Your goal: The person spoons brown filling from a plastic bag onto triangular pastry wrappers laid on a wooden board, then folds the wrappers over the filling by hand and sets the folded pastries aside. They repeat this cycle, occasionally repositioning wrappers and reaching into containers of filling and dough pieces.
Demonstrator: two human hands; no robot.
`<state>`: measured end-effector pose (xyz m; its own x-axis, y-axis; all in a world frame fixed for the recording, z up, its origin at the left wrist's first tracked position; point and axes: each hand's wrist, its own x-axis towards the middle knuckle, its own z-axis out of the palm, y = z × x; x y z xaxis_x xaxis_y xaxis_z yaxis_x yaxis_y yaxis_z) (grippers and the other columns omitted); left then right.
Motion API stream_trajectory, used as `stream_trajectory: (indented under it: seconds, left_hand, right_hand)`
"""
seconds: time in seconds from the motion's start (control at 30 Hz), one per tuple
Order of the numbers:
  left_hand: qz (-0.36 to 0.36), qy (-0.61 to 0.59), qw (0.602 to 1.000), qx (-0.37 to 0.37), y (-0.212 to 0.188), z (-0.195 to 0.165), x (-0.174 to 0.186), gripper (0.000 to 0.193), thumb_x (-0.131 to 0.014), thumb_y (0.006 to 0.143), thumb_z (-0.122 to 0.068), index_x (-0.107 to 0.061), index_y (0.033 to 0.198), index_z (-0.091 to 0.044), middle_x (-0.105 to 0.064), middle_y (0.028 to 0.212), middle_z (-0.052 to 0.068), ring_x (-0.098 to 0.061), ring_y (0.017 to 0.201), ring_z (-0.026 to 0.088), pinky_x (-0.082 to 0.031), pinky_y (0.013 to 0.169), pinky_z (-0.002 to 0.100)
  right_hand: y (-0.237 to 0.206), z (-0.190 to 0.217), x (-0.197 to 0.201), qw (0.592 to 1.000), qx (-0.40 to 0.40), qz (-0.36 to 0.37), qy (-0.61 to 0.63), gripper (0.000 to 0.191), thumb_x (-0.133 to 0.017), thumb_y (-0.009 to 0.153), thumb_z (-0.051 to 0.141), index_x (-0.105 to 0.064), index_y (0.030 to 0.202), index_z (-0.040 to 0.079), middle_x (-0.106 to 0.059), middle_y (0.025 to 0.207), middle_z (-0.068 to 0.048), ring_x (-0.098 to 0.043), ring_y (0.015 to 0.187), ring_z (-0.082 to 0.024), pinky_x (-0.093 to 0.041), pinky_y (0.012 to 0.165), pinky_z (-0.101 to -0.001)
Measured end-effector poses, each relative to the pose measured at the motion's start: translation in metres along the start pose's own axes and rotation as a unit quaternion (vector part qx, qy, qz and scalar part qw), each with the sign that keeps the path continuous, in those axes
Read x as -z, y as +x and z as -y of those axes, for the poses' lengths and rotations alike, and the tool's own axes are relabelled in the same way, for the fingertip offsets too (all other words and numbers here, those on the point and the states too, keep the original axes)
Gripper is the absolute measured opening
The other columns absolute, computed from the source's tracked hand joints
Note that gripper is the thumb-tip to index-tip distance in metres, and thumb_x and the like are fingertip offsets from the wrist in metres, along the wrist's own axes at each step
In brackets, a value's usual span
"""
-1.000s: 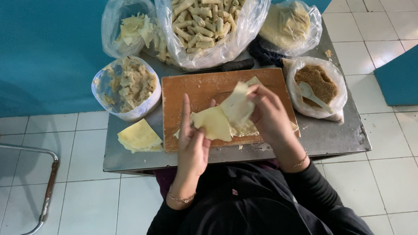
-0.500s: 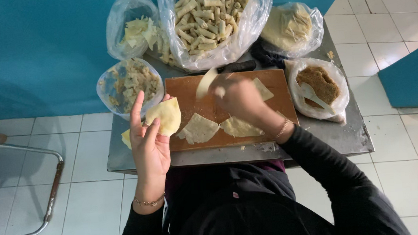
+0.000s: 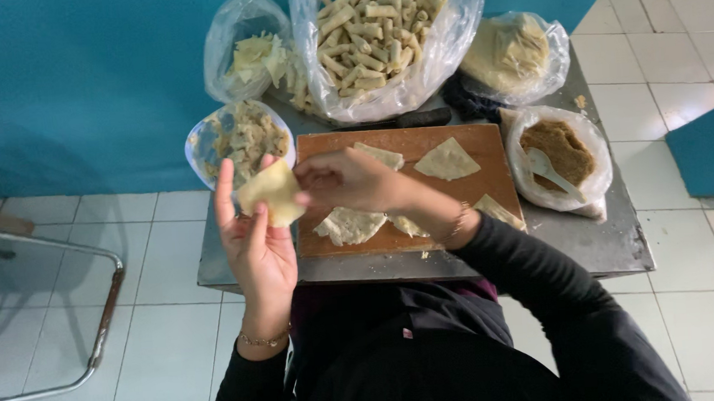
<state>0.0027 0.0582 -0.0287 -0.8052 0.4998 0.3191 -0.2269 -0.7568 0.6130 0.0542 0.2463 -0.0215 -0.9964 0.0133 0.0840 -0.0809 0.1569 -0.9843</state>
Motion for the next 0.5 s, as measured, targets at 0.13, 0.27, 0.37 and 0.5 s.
stream_trajectory:
  seconds: [0.13, 0.27, 0.37, 0.5]
  left_hand:
    - [-0.008, 0.096, 0.993, -0.07, -0.003, -0.016, 0.019, 0.063, -0.048, 0.103, 0.003, -0.028, 0.163, -0.005, -0.047, 0.158, 0.031, -0.045, 0.153, 0.037, -0.037, 0.131, 0.049]
    - [-0.092, 0.241, 0.954, -0.155, 0.007, -0.03, 0.043, 0.059, -0.053, 0.103, -0.002, -0.035, 0.159, -0.005, -0.04, 0.167, 0.023, -0.031, 0.163, 0.034, -0.024, 0.134, 0.046]
    - [-0.157, 0.294, 0.923, -0.191, 0.014, -0.038, 0.057, 0.055, -0.058, 0.101, -0.006, -0.043, 0.153, -0.005, -0.04, 0.165, 0.016, -0.029, 0.162, 0.031, -0.023, 0.127, 0.043]
    - [-0.181, 0.309, 0.912, -0.201, 0.015, -0.041, 0.067, 0.043, -0.06, 0.103, -0.009, -0.05, 0.145, -0.005, -0.046, 0.156, 0.012, -0.036, 0.156, 0.03, -0.03, 0.122, 0.041]
  right_hand:
    - [0.033, -0.009, -0.027, 0.998, -0.032, -0.033, -0.048, 0.03, -0.082, 0.089, 0.023, -0.074, 0.107, 0.0, -0.076, 0.078, -0.001, -0.065, 0.068, -0.006, -0.054, 0.061, -0.0297]
    - [0.037, -0.018, -0.048, 0.976, 0.056, -0.04, -0.205, 0.024, -0.084, 0.083, 0.022, -0.075, 0.094, 0.003, -0.076, 0.077, -0.008, -0.071, 0.07, -0.014, -0.058, 0.063, -0.0316]
    - [0.027, -0.013, -0.049, 0.912, 0.05, -0.05, -0.404, 0.017, -0.078, 0.084, 0.024, -0.073, 0.09, 0.009, -0.072, 0.075, -0.013, -0.072, 0.069, -0.026, -0.057, 0.061, -0.0371]
    - [0.023, 0.008, -0.026, 0.865, 0.089, -0.12, -0.479, 0.019, -0.06, 0.094, 0.022, -0.074, 0.105, 0.017, -0.07, 0.076, -0.01, -0.068, 0.076, -0.031, -0.055, 0.066, -0.042]
